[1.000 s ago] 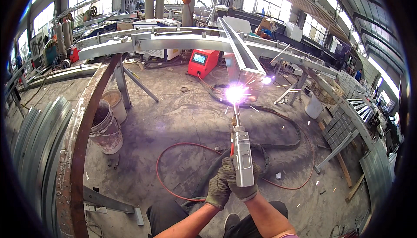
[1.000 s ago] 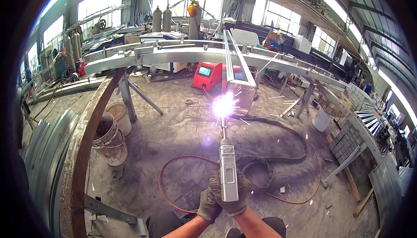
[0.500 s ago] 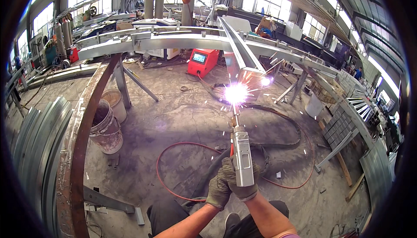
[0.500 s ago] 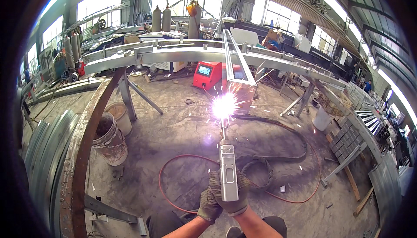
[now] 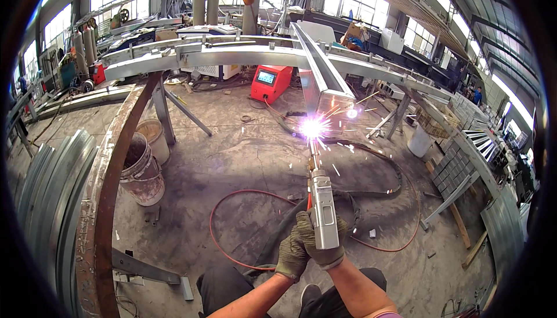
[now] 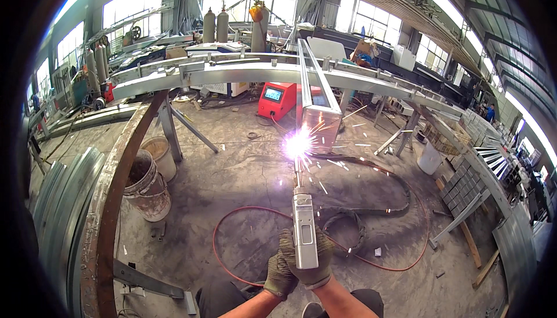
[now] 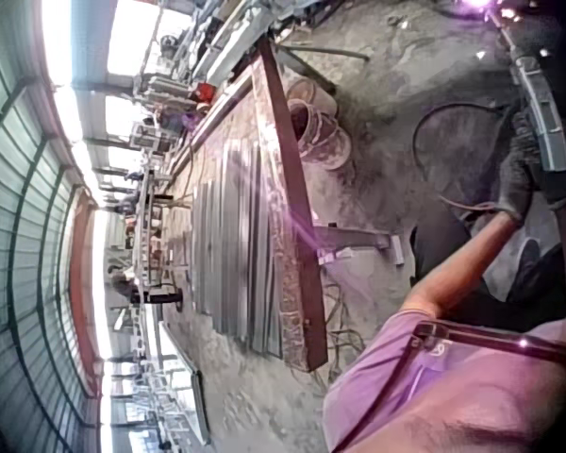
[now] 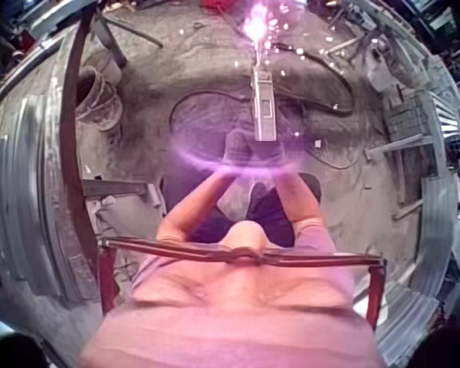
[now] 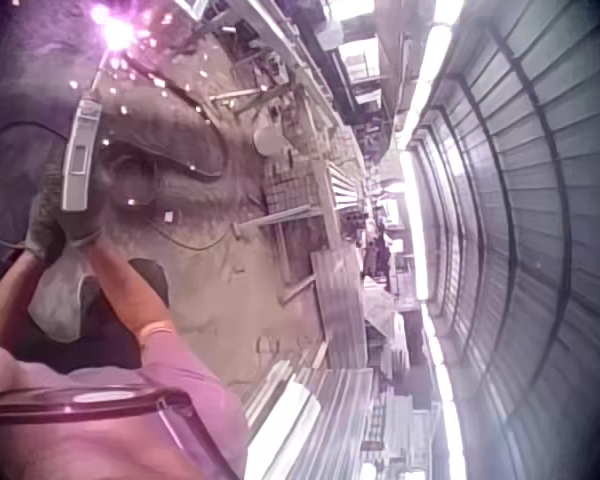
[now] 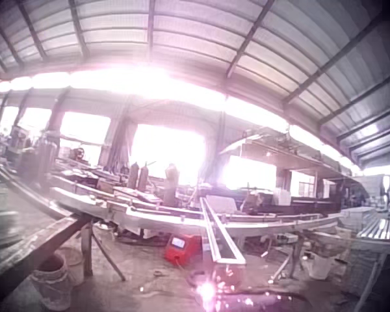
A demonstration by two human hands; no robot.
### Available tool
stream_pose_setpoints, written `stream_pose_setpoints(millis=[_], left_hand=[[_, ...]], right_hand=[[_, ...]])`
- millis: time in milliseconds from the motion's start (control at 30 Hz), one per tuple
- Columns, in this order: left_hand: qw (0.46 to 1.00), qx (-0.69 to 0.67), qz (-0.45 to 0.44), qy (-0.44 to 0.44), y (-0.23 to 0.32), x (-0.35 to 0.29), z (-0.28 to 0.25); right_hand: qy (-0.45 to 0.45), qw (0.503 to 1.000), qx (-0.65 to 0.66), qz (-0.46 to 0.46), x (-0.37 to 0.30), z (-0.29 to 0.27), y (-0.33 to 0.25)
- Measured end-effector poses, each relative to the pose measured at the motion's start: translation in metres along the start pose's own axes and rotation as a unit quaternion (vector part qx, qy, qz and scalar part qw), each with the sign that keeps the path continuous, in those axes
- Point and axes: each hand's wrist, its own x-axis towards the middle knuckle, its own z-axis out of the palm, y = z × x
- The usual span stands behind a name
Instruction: The person welds metal frame components using a handheld welding torch. They position the frame on a stand, apply welds to the joints, and reposition the frame to access different sides.
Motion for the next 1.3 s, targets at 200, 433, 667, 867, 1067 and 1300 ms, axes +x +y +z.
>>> stream_pose_setpoints(millis=[200,433,667,867,1067,1300], left_hand=[[0.999,0.001,-0.038,-0.037,0.001,-0.003,-0.002],[0.984,-0.093,-0.136,-0.066,0.006,-0.013,0.0],[0.908,-0.303,-0.289,-0.009,-0.096,-0.072,0.036],[0.737,-0.592,-0.312,0.093,0.0,-0.037,-0.011],[0.963,-0.238,-0.125,0.006,-0.01,-0.007,-0.013],[0.997,-0.078,-0.001,-0.004,0.022,0.029,-0.03]], right_hand=[[0.004,1.0,-0.019,-0.018,0.002,-0.001,-0.002],[-0.005,0.995,0.022,0.097,0.001,0.017,0.015],[-0.087,0.992,-0.06,0.065,-0.006,0.038,-0.004],[-0.017,0.995,0.087,0.055,0.006,0.025,-0.032],[0.022,0.996,0.057,-0.066,0.027,-0.004,-0.033],[0.053,0.996,0.061,-0.025,0.033,-0.006,-0.023]])
